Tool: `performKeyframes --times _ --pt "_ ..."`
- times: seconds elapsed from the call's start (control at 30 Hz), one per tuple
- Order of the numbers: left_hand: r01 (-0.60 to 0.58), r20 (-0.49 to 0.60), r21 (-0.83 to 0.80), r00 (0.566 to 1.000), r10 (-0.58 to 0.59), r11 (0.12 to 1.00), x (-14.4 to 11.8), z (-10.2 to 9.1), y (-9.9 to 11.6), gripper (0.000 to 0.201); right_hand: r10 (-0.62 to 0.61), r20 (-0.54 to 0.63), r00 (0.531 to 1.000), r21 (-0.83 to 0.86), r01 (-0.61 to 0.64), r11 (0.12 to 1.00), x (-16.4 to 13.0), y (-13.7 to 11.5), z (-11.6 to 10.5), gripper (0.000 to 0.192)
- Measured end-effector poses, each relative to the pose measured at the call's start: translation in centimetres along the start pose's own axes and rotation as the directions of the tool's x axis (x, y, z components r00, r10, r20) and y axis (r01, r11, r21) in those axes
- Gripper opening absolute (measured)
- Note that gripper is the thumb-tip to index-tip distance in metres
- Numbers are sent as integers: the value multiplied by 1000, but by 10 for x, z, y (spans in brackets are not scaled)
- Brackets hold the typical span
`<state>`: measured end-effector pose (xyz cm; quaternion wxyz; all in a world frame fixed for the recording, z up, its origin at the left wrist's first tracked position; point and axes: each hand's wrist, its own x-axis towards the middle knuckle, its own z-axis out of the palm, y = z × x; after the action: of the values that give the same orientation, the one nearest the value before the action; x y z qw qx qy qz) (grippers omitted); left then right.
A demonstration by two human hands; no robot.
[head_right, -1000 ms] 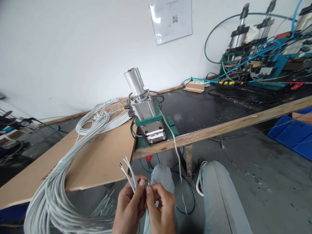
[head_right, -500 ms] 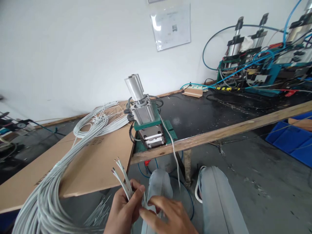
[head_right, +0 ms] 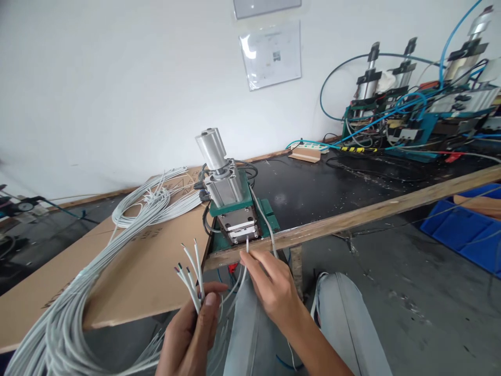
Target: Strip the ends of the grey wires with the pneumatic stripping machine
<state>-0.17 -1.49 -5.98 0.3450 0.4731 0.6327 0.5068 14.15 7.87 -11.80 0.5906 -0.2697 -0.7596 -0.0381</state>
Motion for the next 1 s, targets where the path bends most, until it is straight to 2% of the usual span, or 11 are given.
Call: performKeyframes --times 0.2,0.33,0.77,1.0 --pt "28 20 -32 999 -28 999 5 2 1 59 51 5 999 -32 -51 998 9 8 10 47" --pt "35 8 -45 999 -34 998 6 2 4 58 39 0 999 -40 -39 998 13 11 13 45" --pt "-21 -42 -37 999 20 999 7 0 3 52 65 -16 998 -26 -65 998 22 11 13 36" --pt "-69 -58 -21 996 68 997 5 0 12 50 71 -10 997 -63 -71 995 26 12 11 35"
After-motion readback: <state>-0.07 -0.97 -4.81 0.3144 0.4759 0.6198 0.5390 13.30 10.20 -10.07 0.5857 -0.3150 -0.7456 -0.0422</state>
